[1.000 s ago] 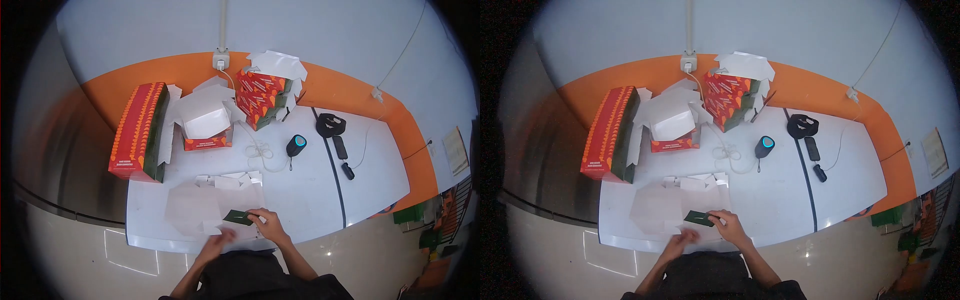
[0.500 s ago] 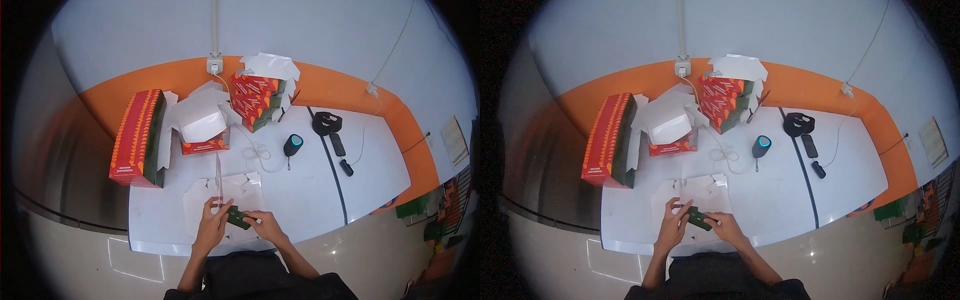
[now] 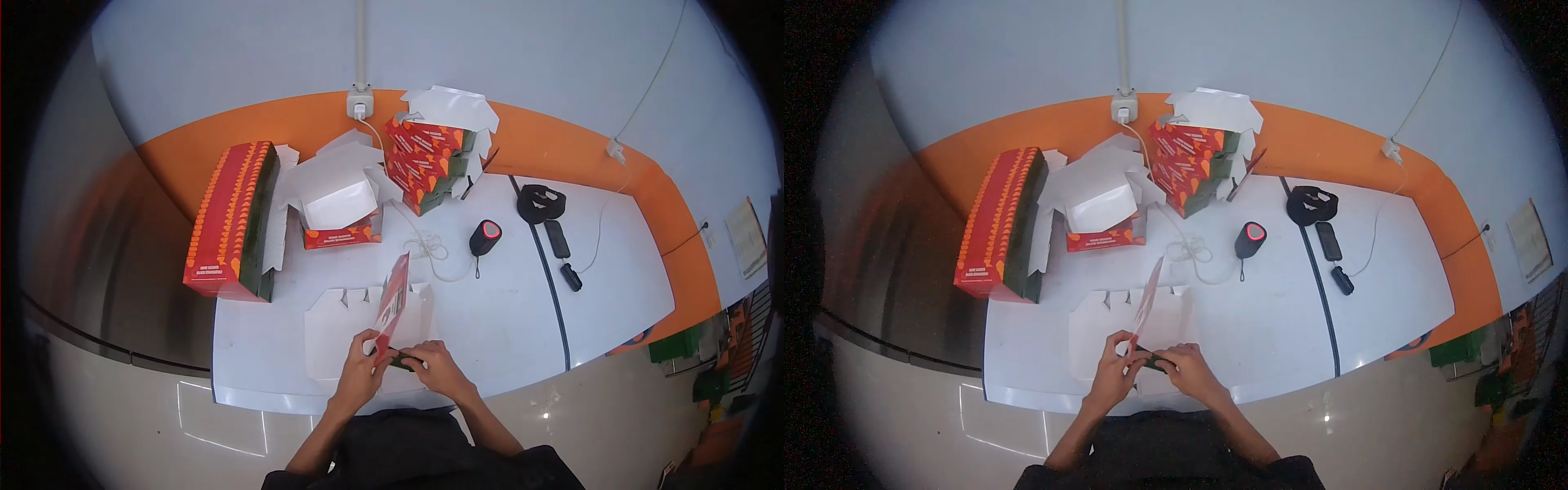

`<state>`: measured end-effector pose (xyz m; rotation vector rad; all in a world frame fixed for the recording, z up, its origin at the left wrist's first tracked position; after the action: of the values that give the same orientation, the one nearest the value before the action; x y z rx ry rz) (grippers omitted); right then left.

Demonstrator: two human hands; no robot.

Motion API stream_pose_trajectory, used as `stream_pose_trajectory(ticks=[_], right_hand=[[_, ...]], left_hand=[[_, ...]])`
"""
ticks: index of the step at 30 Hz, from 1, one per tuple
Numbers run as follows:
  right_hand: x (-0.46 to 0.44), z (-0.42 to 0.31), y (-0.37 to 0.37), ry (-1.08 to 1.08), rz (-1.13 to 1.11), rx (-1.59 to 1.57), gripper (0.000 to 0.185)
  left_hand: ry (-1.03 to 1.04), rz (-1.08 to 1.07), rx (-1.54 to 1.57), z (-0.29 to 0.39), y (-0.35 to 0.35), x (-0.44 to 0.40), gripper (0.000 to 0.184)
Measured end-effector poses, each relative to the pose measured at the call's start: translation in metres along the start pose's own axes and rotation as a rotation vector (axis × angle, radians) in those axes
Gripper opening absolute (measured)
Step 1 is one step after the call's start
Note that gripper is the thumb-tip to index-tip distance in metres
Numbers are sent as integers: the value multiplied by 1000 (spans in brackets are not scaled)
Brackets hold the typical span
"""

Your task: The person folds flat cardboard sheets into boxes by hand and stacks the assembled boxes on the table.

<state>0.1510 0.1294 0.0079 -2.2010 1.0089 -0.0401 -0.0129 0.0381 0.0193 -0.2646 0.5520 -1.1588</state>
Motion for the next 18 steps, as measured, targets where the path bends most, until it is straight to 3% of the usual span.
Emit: stream_pose_trajectory(ticks=[5, 11, 14, 18], right_hand=[[0, -9, -9, 12, -1, -97, 19], [1, -8, -12, 37, 14, -202, 19], [4, -12, -12, -15, 10, -205, 17], [-1, -19, -19, 34, 7, -260, 17]], left_hand=[[114, -9, -17, -1, -18, -19, 27], [192, -185, -26, -15, -2, -16, 24], [46, -159, 41, -14, -15, -22, 24], [67, -180, 95, -8, -14, -22, 23]])
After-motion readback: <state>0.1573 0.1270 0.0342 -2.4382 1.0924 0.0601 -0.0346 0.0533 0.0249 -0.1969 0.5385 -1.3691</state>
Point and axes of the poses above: each hand's wrist, its own x-axis away from the middle knuckle, its own y-axis out of the palm, z = x × y, the point moved 4 cm from there along -x, towards the middle knuckle, and after that the axes turned 4 degrees about z, right-handed, at the moved point
